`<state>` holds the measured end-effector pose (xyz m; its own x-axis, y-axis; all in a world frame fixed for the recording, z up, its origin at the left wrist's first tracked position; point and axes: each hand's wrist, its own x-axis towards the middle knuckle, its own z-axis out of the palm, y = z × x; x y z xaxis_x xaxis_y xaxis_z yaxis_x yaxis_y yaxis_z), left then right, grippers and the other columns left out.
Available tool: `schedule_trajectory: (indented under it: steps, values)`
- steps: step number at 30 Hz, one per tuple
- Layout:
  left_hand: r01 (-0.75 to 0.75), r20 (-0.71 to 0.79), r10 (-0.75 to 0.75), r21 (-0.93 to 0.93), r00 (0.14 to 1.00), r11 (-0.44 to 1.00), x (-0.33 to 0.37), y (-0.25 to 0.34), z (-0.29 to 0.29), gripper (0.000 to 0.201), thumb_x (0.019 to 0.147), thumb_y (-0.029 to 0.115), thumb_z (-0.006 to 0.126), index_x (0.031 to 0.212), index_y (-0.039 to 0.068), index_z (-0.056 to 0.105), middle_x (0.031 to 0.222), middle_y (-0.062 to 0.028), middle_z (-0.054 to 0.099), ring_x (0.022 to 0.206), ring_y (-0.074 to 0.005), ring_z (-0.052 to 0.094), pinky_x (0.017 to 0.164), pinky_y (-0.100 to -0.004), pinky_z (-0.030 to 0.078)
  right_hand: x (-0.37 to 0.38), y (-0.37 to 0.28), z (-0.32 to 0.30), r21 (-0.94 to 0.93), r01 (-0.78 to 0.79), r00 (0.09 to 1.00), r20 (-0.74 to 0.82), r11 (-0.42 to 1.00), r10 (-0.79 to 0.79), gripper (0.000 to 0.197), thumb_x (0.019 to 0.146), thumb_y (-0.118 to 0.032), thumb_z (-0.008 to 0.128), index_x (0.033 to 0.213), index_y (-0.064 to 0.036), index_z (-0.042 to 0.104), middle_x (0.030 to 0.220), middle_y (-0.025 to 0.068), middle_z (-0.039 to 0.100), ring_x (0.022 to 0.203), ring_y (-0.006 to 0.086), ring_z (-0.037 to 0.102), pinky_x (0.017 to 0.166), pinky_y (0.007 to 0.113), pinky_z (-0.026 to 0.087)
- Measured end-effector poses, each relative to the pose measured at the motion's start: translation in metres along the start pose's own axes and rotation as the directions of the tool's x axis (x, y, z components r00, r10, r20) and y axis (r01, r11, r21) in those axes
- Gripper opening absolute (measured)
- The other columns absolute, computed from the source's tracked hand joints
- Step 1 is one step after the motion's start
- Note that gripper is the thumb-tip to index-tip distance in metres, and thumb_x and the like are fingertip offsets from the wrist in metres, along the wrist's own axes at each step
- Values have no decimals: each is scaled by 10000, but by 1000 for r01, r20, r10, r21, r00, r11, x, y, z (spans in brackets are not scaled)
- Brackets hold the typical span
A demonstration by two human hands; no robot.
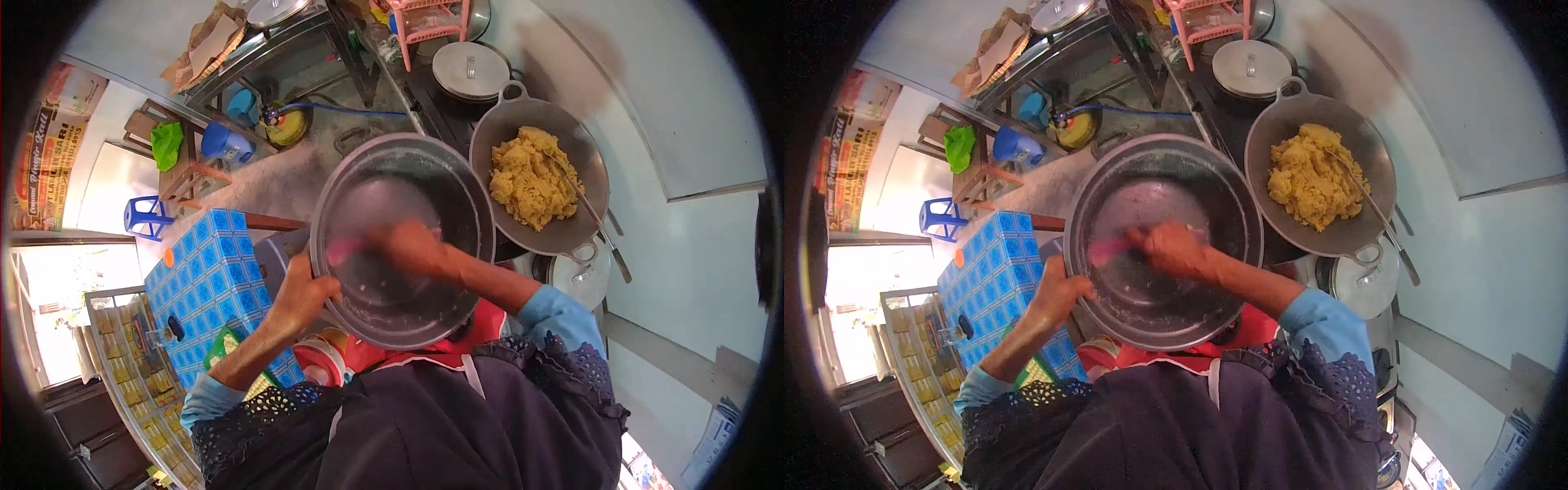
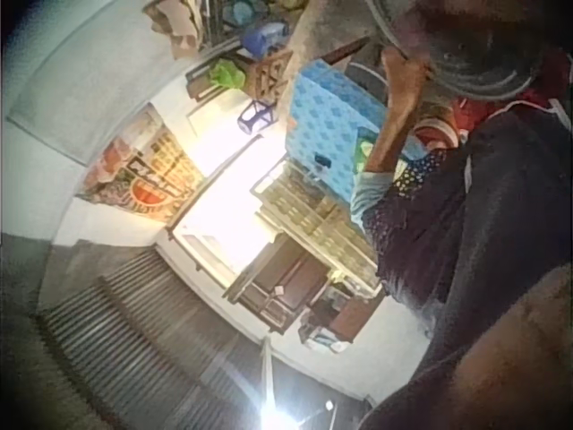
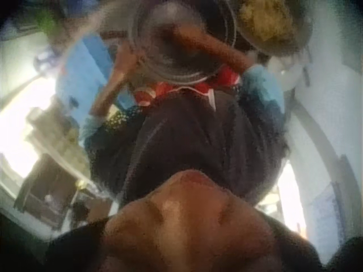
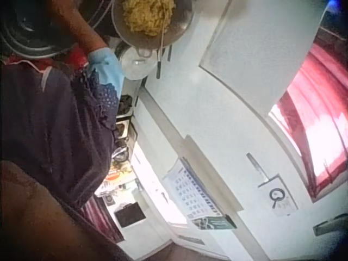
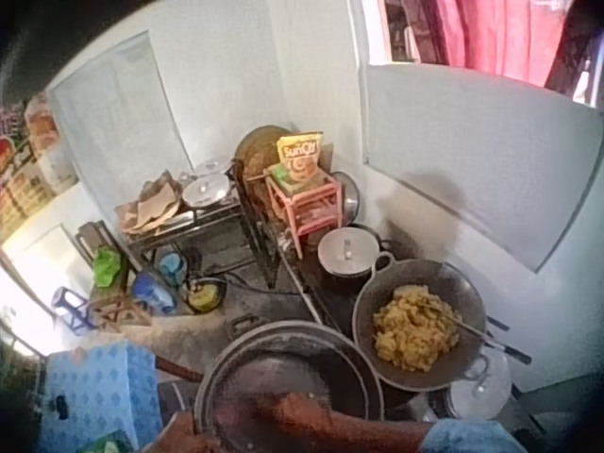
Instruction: The person scrapes yellow dough from a plastic bowl into a metal wok using a spatula and wipes the remaining dough from the interior of the bowl.
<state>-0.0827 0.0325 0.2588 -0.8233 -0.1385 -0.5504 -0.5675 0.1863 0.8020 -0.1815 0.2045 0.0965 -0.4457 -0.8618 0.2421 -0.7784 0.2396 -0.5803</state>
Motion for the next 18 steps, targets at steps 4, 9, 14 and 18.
schedule_trajectory:
  steps: [4,9,14,18]
  values:
    - [48,-30,-51,-97,998,994,0,-14,-2,522,592,-52,532,1113,-26,532,841,-92,607,706,-161,560,558,-274,445,-4,0,-24,33,189,982,4,981,-189,336,712,-68,535,1045,-30,505,729,184,597,637,359,607,531,465,465]
    - [33,-34,-36,-77,999,997,-3,-15,-2,509,584,-48,534,1093,-43,540,867,-103,618,752,-174,577,616,-275,460,17,10,-33,-242,-241,910,-394,940,132,273,749,-117,525,1011,-45,504,757,127,580,655,323,609,542,440,489]
    - [-52,-37,51,-7,998,999,-9,-2,0,519,575,-53,530,1095,-57,538,869,-105,627,761,-189,586,668,-281,468,11,10,-27,-85,246,968,-36,965,-250,292,739,-120,530,1022,-54,506,813,136,569,738,311,613,550,431,499]
    - [-8,-36,7,-21,999,1000,-16,3,1,533,583,-58,527,1117,-68,524,854,-96,626,740,-172,577,662,-278,466,12,14,-36,-159,86,973,-200,983,-117,310,737,-118,535,1037,-49,504,852,135,570,761,310,615,581,413,514]
